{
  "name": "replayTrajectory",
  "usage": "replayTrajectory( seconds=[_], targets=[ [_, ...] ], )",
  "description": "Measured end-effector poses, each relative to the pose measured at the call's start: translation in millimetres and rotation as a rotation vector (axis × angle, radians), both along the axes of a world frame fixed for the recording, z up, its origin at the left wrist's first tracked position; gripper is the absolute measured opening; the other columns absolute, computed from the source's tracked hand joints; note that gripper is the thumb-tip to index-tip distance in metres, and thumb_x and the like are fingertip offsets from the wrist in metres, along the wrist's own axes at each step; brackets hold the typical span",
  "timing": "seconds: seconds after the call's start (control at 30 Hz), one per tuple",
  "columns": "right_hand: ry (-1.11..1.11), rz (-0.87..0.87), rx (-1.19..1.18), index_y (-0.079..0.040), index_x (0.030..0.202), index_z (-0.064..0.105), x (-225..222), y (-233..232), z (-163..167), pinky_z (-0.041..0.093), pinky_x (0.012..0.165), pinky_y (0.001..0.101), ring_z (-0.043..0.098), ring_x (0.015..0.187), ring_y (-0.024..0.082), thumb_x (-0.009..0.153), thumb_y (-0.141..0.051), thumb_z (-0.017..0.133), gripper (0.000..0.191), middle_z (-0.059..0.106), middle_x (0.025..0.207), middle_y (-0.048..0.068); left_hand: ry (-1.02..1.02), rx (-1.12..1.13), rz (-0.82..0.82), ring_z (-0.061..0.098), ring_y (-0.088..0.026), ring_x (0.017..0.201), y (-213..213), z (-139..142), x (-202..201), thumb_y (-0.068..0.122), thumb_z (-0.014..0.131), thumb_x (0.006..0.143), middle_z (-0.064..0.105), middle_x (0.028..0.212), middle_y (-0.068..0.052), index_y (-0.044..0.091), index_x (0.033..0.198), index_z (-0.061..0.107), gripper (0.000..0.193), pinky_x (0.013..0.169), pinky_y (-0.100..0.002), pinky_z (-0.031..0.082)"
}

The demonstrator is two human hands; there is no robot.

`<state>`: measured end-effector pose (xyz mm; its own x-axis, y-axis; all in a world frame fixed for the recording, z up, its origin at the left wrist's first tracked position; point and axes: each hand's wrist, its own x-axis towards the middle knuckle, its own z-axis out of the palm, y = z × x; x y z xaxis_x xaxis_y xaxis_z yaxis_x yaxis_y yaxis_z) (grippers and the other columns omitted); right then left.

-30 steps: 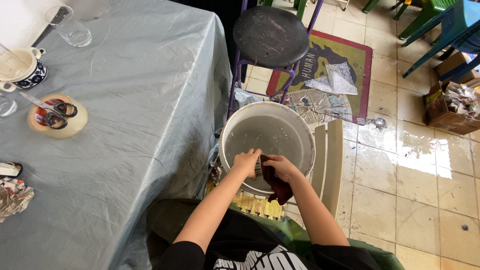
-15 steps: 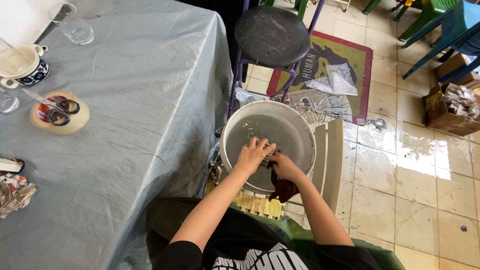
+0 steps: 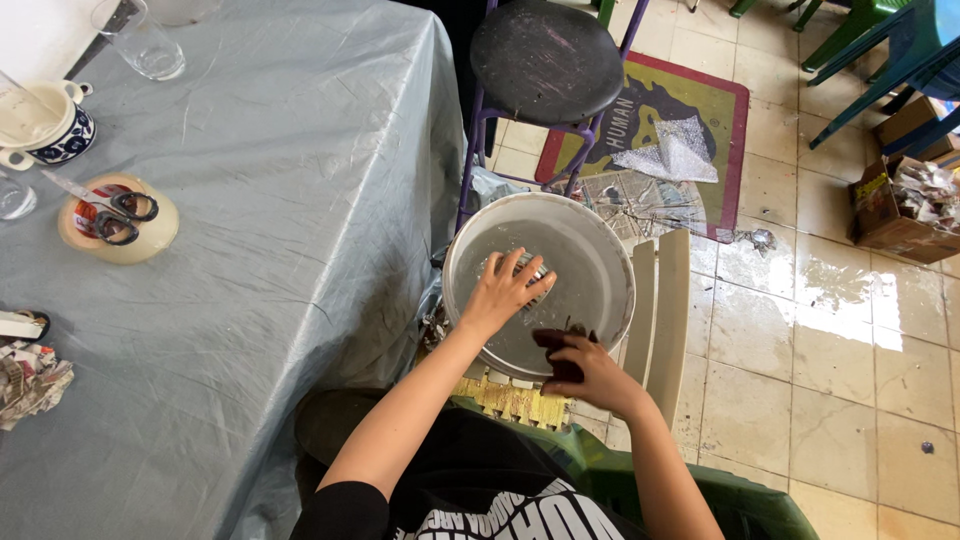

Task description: The person unwraps newspaper from ceramic cups stored on a shelf, dips and rinses each cup in a water bucket using a cloth, then wraps the cups in fresh newspaper and places them back on the shelf. They handle the cups one at a time, turning them while washing and folding the newspaper around each cup.

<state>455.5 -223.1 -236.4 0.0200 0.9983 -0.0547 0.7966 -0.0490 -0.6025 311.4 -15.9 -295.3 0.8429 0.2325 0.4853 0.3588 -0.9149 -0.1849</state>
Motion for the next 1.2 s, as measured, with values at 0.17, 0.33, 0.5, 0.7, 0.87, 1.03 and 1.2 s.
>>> replayTrajectory(
  seconds=[0.17, 0.33, 0.5, 0.7, 0.87, 1.03, 1.2],
  targets=[
    [-0.056, -0.235, -0.027, -0.015, 0.109, 0.081, -9, -30, 13, 0.055, 0.095, 0.043, 0.072, 0.109, 0.033, 0.084, -0.015, 0.073, 0.026, 0.076, 0.12, 0.009, 0.002, 0.0, 0.038, 0.046, -0.03, 0.133, 0, 7, -1, 0.011, 0.067, 0.092, 0.045, 0.145, -0.003, 0.034, 0.146, 0.046, 0.062, 0.106, -0.055, 0.042],
    [0.057, -0.281, -0.227, -0.016, 0.107, 0.081, 13, -59, 48, 0.06, 0.091, 0.0367, 0.077, 0.098, 0.025, 0.085, -0.013, 0.072, 0.024, 0.079, 0.11, 0.003, -0.007, -0.02, 0.037, 0.046, -0.031, 0.134, 2, 4, -2, 0.011, 0.068, 0.091, 0.044, 0.146, -0.003, 0.034, 0.145, 0.045, 0.062, 0.107, -0.055, 0.042],
    [0.051, -0.202, -0.293, -0.01, 0.105, 0.079, 14, -53, 54, 0.057, 0.093, 0.0394, 0.072, 0.103, 0.026, 0.079, -0.016, 0.079, 0.026, 0.077, 0.109, 0.006, 0.015, 0.064, -0.016, 0.044, -0.031, 0.136, 3, 6, 2, 0.016, 0.068, 0.094, 0.043, 0.146, -0.004, 0.034, 0.147, 0.044, 0.06, 0.107, -0.054, 0.042],
    [0.25, -0.392, 0.068, -0.011, 0.139, 0.053, 8, 10, 52, 0.057, 0.092, 0.0407, 0.066, 0.117, 0.027, 0.086, -0.019, 0.076, 0.059, 0.062, 0.131, 0.013, -0.043, 0.238, -0.237, 0.039, -0.025, 0.145, 7, 29, -1, 0.031, 0.067, 0.099, 0.041, 0.153, 0.002, 0.037, 0.147, 0.04, 0.055, 0.119, -0.054, 0.037],
    [0.825, -0.091, 0.196, -0.018, 0.157, 0.021, 28, 73, 51, 0.045, 0.106, 0.0412, 0.048, 0.138, 0.024, 0.081, 0.003, 0.065, 0.09, 0.042, 0.153, 0.008, -0.164, 0.198, -0.344, 0.035, -0.025, 0.15, 6, 55, -3, 0.033, 0.069, 0.104, 0.038, 0.154, 0.005, 0.037, 0.148, 0.037, 0.055, 0.127, -0.055, 0.032],
    [0.403, -0.016, 0.41, -0.011, 0.153, 0.05, 29, 111, 38, 0.049, 0.115, 0.0423, 0.059, 0.141, 0.03, 0.089, 0.014, 0.058, 0.069, 0.06, 0.15, 0.014, -0.166, 0.061, -0.195, 0.029, -0.027, 0.157, 7, 84, -7, 0.025, 0.076, 0.093, 0.031, 0.163, 0.004, 0.04, 0.152, 0.03, 0.077, 0.134, -0.054, 0.028],
    [0.096, -0.084, 0.763, -0.01, 0.145, 0.047, 29, 115, 34, 0.049, 0.113, 0.0441, 0.057, 0.136, 0.037, 0.084, 0.005, 0.072, 0.068, 0.054, 0.147, 0.017, -0.382, -0.744, -0.223, 0.038, -0.043, 0.138, 2, 110, -19, 0.042, 0.087, 0.067, 0.03, 0.154, -0.026, 0.008, 0.153, 0.017, 0.116, 0.11, -0.059, 0.039]
  ],
)
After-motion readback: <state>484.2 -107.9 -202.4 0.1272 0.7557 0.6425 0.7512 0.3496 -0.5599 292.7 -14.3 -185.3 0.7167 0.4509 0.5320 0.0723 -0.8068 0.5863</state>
